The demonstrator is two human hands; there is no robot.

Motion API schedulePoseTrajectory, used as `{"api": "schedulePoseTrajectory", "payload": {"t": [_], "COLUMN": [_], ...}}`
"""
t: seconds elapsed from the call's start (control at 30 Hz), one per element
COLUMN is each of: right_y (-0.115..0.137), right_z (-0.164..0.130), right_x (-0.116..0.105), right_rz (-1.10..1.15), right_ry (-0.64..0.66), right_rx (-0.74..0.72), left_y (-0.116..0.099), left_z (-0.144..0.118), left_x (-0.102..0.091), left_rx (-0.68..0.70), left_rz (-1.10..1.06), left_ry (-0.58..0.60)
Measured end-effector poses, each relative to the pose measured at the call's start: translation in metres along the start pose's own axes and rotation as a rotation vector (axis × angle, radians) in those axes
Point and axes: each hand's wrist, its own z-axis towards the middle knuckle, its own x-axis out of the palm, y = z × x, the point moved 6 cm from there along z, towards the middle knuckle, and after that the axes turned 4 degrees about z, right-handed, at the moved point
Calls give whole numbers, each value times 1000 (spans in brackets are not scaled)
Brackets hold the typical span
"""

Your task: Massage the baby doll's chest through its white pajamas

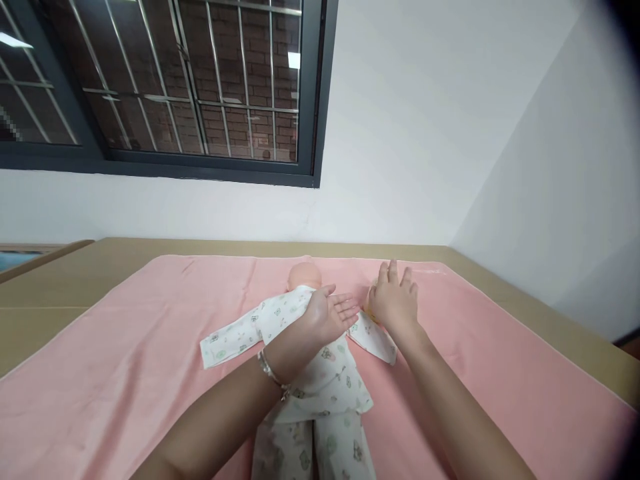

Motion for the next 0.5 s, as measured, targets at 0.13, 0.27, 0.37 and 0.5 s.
{"api": "schedulePoseTrajectory", "payload": {"t": [0.13, 0.27, 0.37, 0.5], "right_y": [67, 108, 116, 126], "right_z": [-51, -108, -132, -151], "right_x": [3, -21, -54, -87], "right_rz": [171, 453, 495, 479], "right_ry": [59, 0, -115, -154], "right_rx": [-352, -489, -600, -737], "left_y": [-4, -15, -18, -14], "left_z": [-49, -109, -144, -152], "left_x": [-10, 18, 31, 32], "left_rx": [-1, 21, 58, 89], "left_rz": [-76, -86, -51, -70], "left_ry": [-4, 258, 413, 427]}}
